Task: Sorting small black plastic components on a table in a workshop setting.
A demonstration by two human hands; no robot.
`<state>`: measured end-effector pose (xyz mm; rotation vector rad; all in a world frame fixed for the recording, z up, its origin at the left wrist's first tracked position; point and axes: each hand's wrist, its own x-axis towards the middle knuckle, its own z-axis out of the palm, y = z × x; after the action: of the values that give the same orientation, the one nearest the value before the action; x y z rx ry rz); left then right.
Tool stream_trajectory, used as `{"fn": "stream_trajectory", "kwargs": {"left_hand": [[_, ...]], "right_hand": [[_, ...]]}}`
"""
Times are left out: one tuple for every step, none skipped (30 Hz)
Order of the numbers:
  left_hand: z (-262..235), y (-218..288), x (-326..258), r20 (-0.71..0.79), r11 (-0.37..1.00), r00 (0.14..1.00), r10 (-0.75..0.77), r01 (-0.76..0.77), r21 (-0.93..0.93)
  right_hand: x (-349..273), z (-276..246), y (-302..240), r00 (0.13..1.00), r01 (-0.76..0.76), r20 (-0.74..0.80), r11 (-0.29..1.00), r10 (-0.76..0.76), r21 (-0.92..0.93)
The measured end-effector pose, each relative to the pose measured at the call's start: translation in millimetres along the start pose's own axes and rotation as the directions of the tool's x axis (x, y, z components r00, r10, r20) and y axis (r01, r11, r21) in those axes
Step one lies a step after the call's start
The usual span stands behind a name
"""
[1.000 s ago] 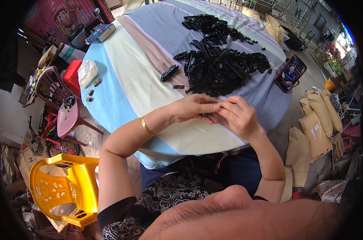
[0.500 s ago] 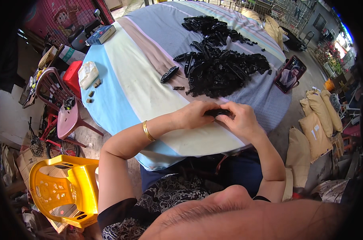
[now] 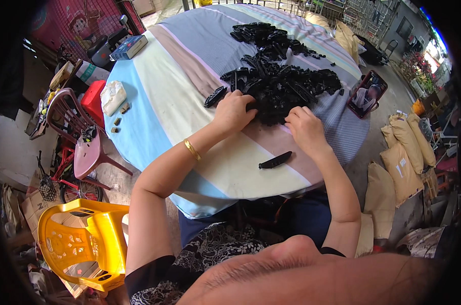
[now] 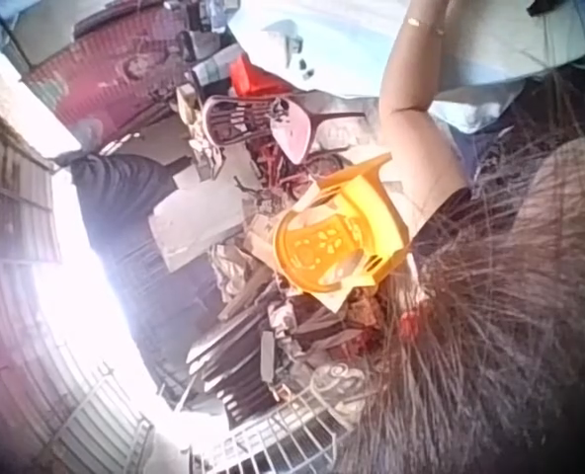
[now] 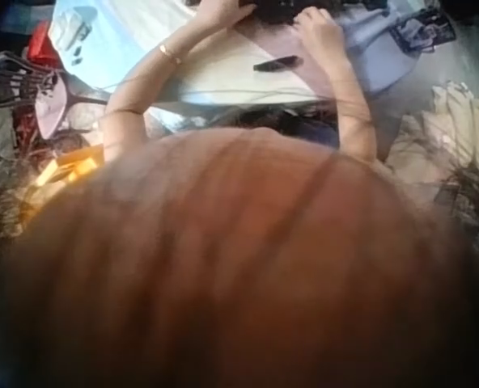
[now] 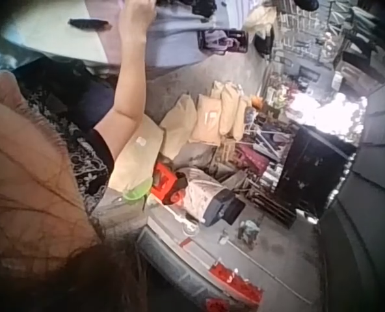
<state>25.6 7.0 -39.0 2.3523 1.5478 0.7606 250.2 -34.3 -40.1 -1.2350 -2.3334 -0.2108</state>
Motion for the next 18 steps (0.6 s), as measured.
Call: {"fn": "stream_trajectory", "kwargs": {"left_hand": [[1, -1, 2, 0.022, 1.0, 1.0, 0.017, -0.018, 0.025], [1, -1, 2, 0.045, 0.998, 0.998, 0.033, -0.035, 0.049], [2, 0, 2, 0.044, 0.998, 0.998, 0.035, -0.037, 0.047], [3, 2, 0, 0.038, 0.999, 0.998, 0.052, -0.051, -0.018], [3, 3, -3, 0.031, 0.994, 0.997, 0.068, -0.065, -0.082], [4, 5, -5, 0.031, 0.994, 0.997, 0.07, -0.067, -0.086], [3, 6, -7, -0.005, 0.985, 0.997, 0.083, -0.083, -0.152], [3, 7, -9, -0.042, 0.971, 0.995, 0.095, -0.101, -0.216], [0, 9, -10, -0.041, 0.97, 0.994, 0.097, -0.103, -0.218], [-5, 12, -12, -0.086, 0.937, 0.995, 0.051, -0.078, -0.34], [-10, 15, -12, -0.125, 0.887, 0.992, 0.001, -0.059, -0.458], [-14, 15, -14, -0.167, 0.905, 0.985, 0.049, -0.114, -0.409], [-12, 13, -14, -0.169, 0.905, 0.984, 0.05, -0.116, -0.409], [-8, 11, -14, -0.106, 0.764, 0.994, 0.003, -0.071, -0.642], [-6, 12, -14, -0.03, 0.564, 0.999, -0.023, -0.011, -0.825], [-7, 14, -17, 0.08, 0.478, 0.997, -0.015, 0.078, -0.875], [-6, 17, -19, 0.103, 0.423, 0.995, 0.017, 0.086, -0.902], [-5, 21, -22, 0.123, 0.366, 0.991, 0.049, 0.097, -0.925]], "right_hand": [[0, -1, -2, 1.0, 0.0, 0.0, 1.0, 0.0, 0.0], [1, -2, -5, 1.0, -0.007, 0.02, 1.0, 0.008, -0.024], [0, -4, -7, 0.999, -0.014, 0.041, 0.999, 0.016, -0.051], [-1, -3, -7, 0.999, -0.014, 0.041, 0.998, 0.017, -0.054], [-2, -2, -8, 0.999, 0.029, 0.019, 0.994, -0.027, -0.104], [-4, -2, -7, 0.998, 0.069, 0.0, 0.985, -0.07, -0.156], [-5, -3, -7, 0.998, 0.068, 0.002, 0.985, -0.069, -0.159], [-5, -4, -7, 1.0, 0.009, -0.021, 0.992, -0.012, -0.123], [-6, -5, -7, 0.998, -0.051, -0.045, 0.995, 0.047, -0.085], [-6, -7, -7, 0.998, -0.053, -0.045, 0.995, 0.049, -0.087], [-5, -11, -7, 0.988, -0.061, -0.14, 0.997, 0.067, 0.049], [-3, -15, -8, 0.968, -0.05, -0.233, 0.981, 0.093, 0.185], [-2, -19, -12, 0.968, -0.05, -0.234, 0.982, 0.093, 0.184], [-1, -24, -18, 0.955, -0.089, -0.227, 0.916, 0.19, 0.391], [0, -28, -23, 0.937, -0.122, -0.199, 0.806, 0.285, 0.578], [1, -33, -27, 0.936, -0.124, -0.201, 0.807, 0.288, 0.577], [3, -37, -30, 0.937, 0.004, -0.304, 0.863, 0.173, 0.506], [3, -39, -33, 0.918, 0.131, -0.394, 0.898, 0.051, 0.42]]}}
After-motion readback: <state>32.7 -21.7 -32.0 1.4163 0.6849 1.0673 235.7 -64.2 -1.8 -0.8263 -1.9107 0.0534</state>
